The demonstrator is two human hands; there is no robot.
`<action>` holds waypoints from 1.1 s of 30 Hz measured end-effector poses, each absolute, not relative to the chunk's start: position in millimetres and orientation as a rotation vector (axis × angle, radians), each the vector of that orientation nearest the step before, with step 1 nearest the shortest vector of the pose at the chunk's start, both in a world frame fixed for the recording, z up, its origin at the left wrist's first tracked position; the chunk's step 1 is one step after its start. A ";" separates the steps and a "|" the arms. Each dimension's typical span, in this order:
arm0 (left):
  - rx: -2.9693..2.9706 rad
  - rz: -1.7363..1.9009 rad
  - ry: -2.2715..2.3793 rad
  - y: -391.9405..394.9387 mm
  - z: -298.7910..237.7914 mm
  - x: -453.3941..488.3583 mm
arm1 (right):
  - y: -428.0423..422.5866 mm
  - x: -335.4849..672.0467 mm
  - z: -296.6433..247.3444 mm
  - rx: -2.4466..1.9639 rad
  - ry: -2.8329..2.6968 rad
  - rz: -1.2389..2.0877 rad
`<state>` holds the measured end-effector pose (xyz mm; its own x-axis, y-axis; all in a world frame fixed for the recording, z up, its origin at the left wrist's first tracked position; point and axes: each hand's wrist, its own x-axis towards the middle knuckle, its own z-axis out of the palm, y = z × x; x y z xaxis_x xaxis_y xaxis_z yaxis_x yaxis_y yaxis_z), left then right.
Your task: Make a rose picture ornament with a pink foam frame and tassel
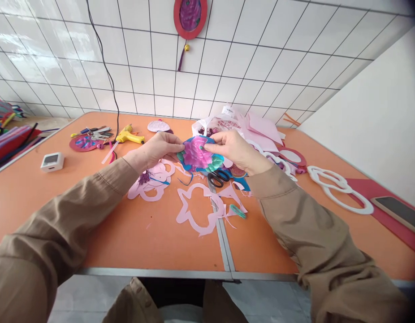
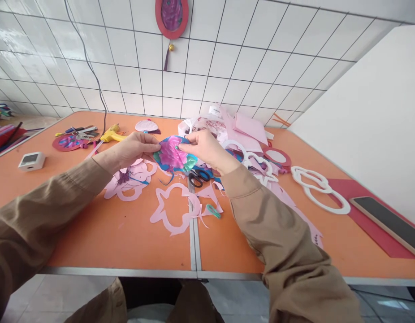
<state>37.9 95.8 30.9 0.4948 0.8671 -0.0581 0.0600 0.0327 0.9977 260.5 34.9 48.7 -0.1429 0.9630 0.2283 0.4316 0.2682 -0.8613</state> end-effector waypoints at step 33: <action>1.363 0.707 0.684 70.4 47.0 41.9 | 23.5 259.2 53.7 -1.085 -1.586 1.237</action>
